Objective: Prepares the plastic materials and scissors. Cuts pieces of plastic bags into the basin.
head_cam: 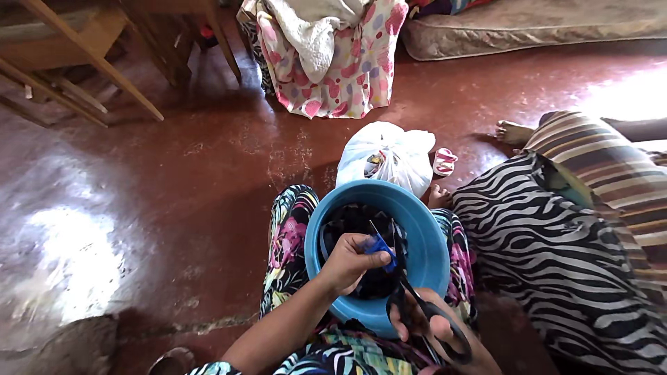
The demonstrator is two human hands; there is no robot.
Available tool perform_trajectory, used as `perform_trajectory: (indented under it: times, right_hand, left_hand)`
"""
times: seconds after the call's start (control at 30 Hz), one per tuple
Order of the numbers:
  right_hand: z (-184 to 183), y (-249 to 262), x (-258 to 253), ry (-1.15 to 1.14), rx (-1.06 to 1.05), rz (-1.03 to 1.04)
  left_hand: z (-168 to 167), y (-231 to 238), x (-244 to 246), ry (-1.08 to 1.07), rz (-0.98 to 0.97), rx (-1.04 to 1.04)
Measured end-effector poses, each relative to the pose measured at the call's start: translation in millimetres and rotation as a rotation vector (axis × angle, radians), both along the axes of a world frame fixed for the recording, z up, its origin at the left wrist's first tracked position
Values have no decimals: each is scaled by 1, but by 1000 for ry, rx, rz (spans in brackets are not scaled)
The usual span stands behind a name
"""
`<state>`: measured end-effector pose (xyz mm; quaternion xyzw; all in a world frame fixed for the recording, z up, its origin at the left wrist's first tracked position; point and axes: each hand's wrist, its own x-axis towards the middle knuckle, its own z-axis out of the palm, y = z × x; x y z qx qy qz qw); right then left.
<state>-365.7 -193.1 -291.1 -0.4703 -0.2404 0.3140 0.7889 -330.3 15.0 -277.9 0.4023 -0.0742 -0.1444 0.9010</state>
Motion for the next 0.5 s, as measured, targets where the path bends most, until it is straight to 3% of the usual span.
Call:
perform_trajectory:
  times: [0.5]
  right_hand:
    - [7, -3, 1, 69, -19, 6]
  left_hand:
    - [0, 10, 2, -14, -13, 64]
